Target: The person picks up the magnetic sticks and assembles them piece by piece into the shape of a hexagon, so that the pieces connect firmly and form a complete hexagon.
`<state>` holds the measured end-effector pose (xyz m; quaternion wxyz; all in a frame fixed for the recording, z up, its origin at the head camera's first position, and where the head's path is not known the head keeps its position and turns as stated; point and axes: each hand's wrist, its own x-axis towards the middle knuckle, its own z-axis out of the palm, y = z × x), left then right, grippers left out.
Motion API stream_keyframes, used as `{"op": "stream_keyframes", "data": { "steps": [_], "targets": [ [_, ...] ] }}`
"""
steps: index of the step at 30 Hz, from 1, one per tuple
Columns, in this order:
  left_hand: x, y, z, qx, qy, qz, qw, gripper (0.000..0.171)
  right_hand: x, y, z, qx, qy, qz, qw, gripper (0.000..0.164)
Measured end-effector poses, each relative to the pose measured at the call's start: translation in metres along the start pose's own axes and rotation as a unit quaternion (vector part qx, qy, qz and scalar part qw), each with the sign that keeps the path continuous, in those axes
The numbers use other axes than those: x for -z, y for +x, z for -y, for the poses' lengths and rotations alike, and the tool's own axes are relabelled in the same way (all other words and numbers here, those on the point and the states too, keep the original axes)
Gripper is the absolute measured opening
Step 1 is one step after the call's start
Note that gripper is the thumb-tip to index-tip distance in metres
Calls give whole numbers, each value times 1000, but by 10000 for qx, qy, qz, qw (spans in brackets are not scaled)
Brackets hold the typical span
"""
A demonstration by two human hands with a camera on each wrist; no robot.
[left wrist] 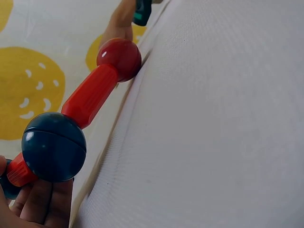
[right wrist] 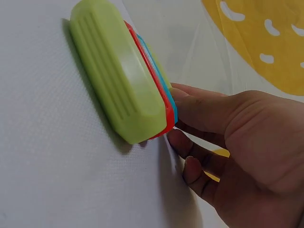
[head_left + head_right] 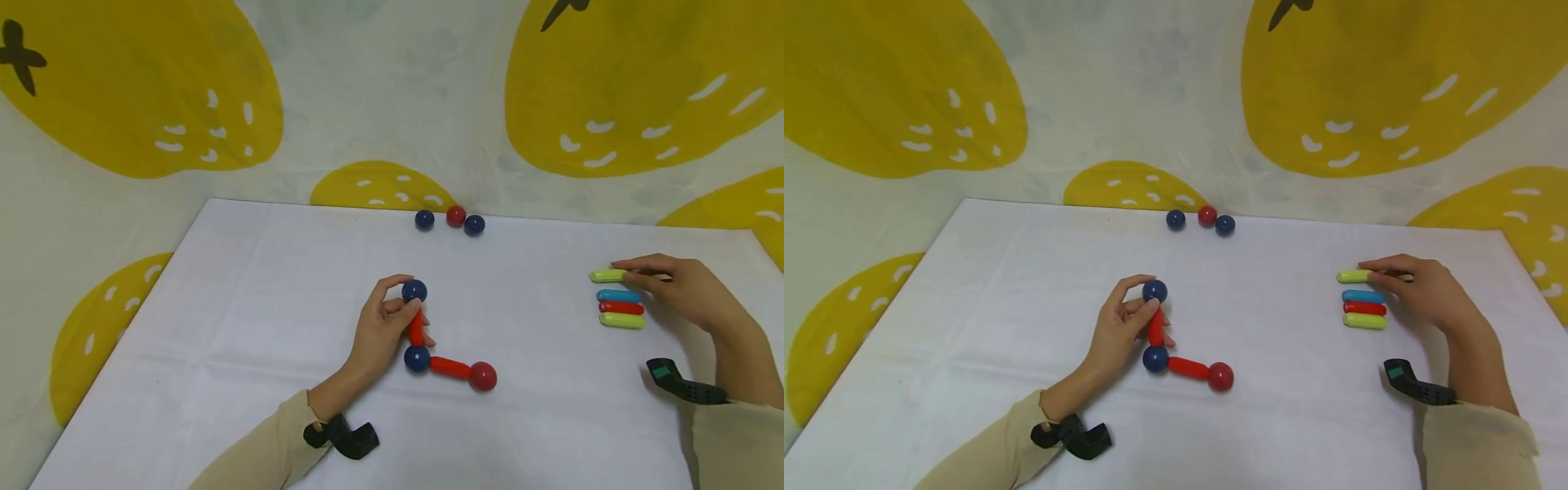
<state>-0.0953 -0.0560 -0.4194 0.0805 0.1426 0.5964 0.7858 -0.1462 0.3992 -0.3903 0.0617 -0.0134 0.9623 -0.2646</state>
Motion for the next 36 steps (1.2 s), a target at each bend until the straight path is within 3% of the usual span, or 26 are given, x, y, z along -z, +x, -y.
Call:
{"op": "stream_keyframes", "data": {
  "steps": [18, 24, 30, 36],
  "targets": [
    [-1, 0, -4, 104, -84, -6, 9999, 44, -3, 4, 14, -9, -71, 238, 9997, 45],
    [-2, 0, -4, 149, -63, -15, 9999, 43, -2, 6, 32, 130, -80, -23, 9999, 43],
    [-2, 1, -6, 195, -59, -30, 9998, 43, 0, 6, 56, 574, 342, -505, 9965, 34],
    [0, 1, -6, 222, -87, -37, 9997, 43, -6, 13, 85, 922, 1031, -420, 9895, 30]
  ]
}}
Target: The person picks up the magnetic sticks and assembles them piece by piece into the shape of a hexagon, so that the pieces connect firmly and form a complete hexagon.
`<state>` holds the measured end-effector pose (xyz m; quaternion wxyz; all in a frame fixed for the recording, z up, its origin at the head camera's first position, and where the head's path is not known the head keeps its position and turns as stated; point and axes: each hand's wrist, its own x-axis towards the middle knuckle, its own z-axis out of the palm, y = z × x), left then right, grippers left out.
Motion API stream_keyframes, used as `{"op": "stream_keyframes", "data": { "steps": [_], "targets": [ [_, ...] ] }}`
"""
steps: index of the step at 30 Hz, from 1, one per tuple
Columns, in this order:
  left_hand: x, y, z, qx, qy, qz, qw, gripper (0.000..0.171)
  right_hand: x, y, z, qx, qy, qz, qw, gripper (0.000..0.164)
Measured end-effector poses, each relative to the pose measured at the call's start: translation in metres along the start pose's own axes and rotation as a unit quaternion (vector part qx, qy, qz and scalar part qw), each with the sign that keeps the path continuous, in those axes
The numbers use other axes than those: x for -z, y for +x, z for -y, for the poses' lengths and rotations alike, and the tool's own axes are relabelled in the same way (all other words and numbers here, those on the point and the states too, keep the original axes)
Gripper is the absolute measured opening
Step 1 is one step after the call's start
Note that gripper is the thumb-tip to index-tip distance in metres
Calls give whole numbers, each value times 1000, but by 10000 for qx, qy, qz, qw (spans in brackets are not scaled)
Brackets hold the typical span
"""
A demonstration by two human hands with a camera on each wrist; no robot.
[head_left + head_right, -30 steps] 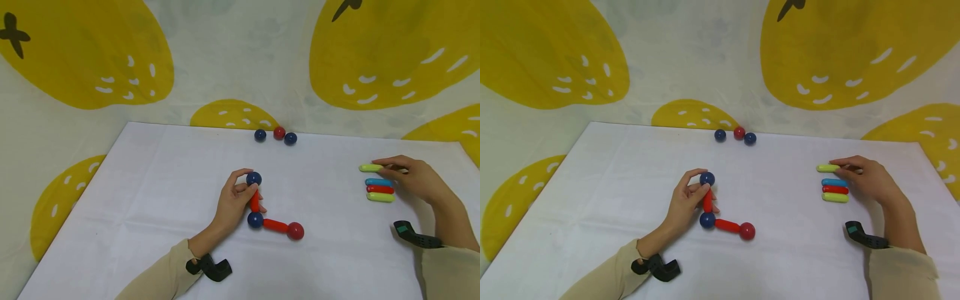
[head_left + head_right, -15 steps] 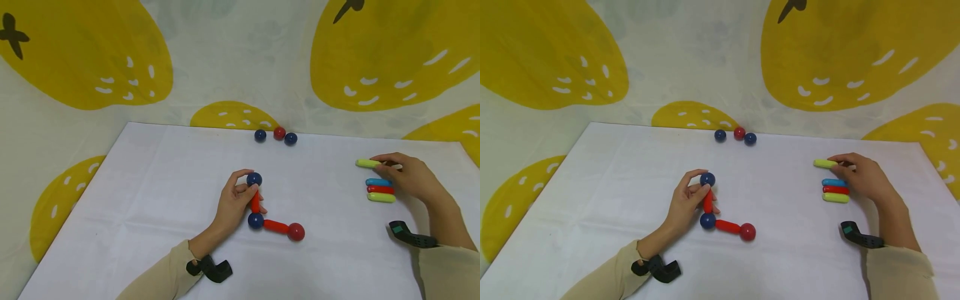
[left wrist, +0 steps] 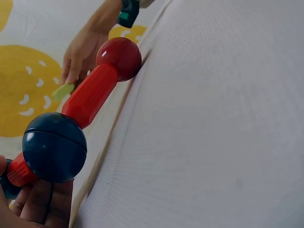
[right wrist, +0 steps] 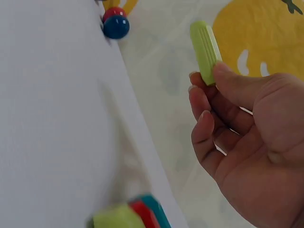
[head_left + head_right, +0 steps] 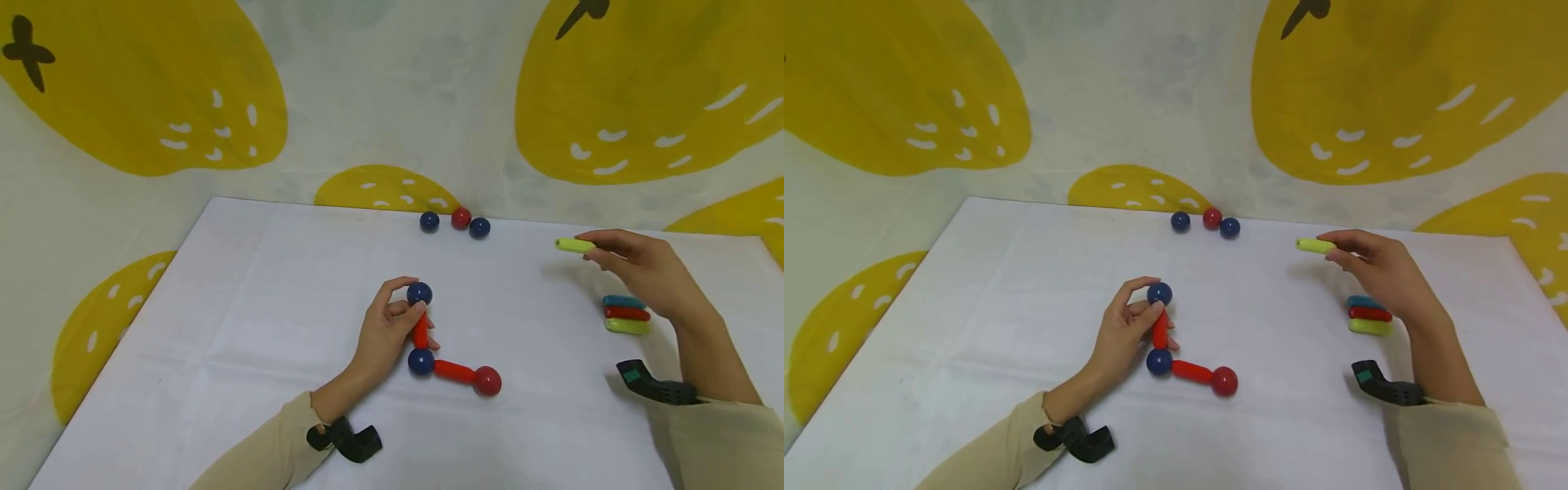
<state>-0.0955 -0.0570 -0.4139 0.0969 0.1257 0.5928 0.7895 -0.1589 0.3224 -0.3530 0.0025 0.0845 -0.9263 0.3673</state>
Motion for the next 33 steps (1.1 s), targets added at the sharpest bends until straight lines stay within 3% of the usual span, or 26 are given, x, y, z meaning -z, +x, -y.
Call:
{"op": "stream_keyframes", "data": {
  "steps": [8, 15, 26, 33],
  "targets": [
    [1, 1, 3, -21, 11, -10, 10000, 44, -28, 17, 35, 278, 470, 609, 9966, 26],
    [1, 2, 4, 8, -3, -1, 10000, 43, -49, 27, 66, 577, 890, 1143, 9878, 25],
    [2, 4, 5, 105, 61, -13, 9999, 45, -83, 44, 92, 1037, 739, 1783, 9757, 26],
    [1, 5, 4, 92, 95, -21, 9999, 44, -93, 46, 100, 1186, 793, 1917, 9710, 26]
  ]
}}
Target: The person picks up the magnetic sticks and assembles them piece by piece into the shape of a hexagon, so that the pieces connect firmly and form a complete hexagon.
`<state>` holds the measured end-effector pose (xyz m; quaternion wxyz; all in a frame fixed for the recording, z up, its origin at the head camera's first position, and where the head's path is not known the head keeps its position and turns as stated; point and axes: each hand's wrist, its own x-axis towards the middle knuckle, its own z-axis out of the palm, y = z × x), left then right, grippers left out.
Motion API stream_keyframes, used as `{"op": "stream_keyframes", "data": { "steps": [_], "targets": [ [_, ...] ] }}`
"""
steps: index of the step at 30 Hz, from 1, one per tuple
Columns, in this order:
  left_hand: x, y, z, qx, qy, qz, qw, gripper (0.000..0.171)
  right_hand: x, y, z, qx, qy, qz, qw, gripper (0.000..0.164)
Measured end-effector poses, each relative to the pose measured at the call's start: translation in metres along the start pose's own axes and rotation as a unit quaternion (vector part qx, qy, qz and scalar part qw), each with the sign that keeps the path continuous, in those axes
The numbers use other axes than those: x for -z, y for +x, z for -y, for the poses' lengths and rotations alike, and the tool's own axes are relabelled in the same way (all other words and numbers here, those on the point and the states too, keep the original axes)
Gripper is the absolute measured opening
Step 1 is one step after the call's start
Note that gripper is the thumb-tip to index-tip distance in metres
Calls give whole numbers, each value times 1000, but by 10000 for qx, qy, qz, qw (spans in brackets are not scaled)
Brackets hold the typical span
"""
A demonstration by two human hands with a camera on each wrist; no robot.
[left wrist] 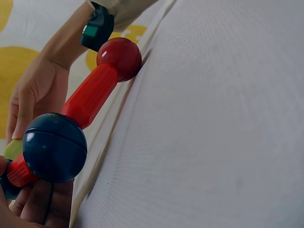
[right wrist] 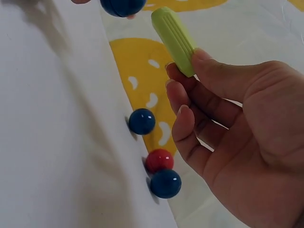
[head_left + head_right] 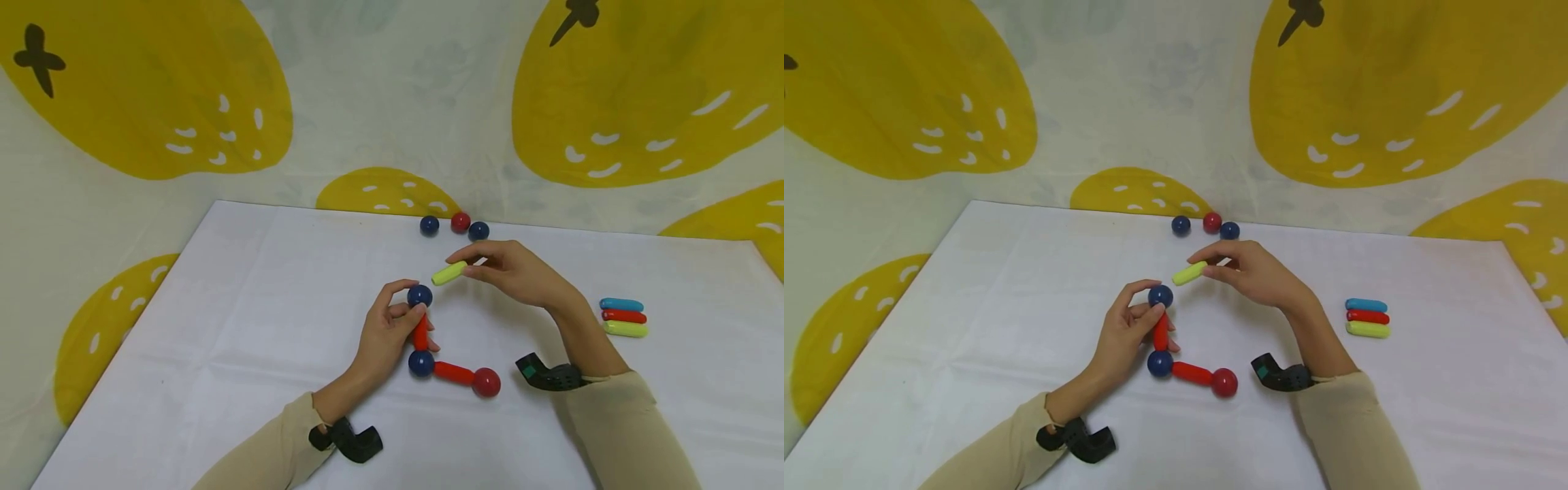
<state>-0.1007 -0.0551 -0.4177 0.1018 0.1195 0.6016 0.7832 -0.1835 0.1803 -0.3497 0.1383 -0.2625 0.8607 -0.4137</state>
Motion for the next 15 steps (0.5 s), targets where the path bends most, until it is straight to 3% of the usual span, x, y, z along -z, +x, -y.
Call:
{"op": "stream_keyframes", "data": {
  "steps": [15],
  "targets": [
    [0, 1, -1, 23, -39, -22, 10000, 44, -12, 11, -2, 90, 124, -3, 9999, 26]
  ]
}}
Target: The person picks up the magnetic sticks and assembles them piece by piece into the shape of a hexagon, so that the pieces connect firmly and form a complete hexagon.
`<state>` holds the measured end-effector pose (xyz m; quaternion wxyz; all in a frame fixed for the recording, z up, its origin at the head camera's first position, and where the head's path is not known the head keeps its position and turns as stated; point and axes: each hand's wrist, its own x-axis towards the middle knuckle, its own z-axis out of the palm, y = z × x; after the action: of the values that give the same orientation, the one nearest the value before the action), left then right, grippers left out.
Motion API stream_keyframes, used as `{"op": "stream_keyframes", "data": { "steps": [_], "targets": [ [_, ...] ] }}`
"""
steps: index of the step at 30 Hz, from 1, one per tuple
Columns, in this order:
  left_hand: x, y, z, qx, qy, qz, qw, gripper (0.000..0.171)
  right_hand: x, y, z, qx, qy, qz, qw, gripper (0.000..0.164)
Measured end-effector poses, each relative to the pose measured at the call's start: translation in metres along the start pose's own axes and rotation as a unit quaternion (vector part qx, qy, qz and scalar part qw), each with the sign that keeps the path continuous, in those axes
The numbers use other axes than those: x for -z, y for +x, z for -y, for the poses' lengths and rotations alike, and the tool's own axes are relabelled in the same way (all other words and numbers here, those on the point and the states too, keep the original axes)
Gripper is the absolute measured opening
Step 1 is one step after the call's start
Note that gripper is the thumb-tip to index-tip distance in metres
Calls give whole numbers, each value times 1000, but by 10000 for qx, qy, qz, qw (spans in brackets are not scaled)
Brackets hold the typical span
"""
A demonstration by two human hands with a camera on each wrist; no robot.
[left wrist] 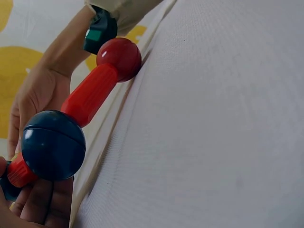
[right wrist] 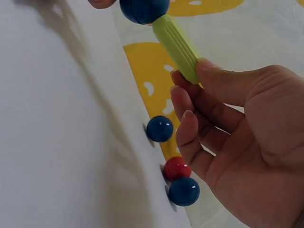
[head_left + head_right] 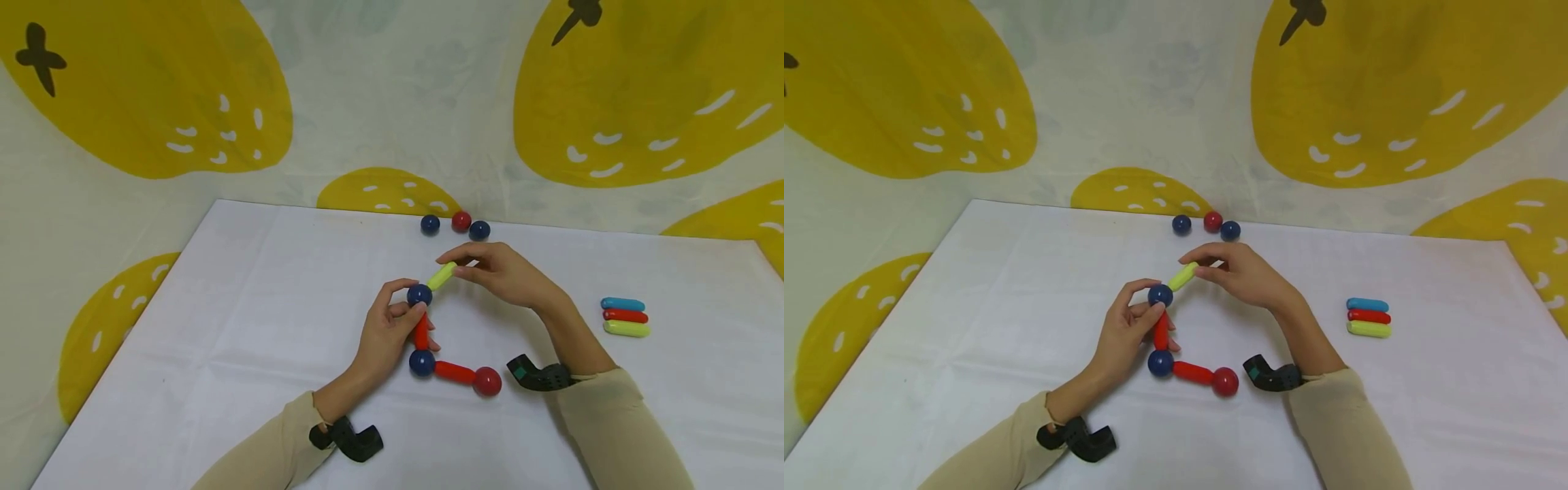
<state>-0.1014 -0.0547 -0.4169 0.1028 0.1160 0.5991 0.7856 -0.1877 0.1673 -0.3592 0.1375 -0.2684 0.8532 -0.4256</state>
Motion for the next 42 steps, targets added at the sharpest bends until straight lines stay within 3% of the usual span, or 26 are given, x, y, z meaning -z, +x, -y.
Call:
{"op": "stream_keyframes", "data": {
  "steps": [11, 17, 23, 27, 35, 42],
  "targets": [
    [1, 2, 1, -351, -176, 34, 9992, 29, -14, 8, 4, 86, 355, -191, 9992, 24],
    [1, 2, 0, -484, -99, -169, 9986, 25, -17, 7, 8, -77, 278, -55, 9996, 23],
    [1, 1, -2, -448, -194, -521, 9974, 26, -16, 6, 9, 26, 233, 172, 9996, 27],
    [1, 2, -2, -422, -138, -747, 9962, 29, -9, 4, 5, -99, -83, -247, 9996, 27],
    [3, 1, 1, -383, -122, -930, 9949, 30, 8, -7, -13, -448, -58, -1065, 9933, 26],
    [3, 0, 2, -419, 99, -973, 9943, 33, 20, -14, -29, -960, -223, -1914, 9765, 29]
  ]
}}
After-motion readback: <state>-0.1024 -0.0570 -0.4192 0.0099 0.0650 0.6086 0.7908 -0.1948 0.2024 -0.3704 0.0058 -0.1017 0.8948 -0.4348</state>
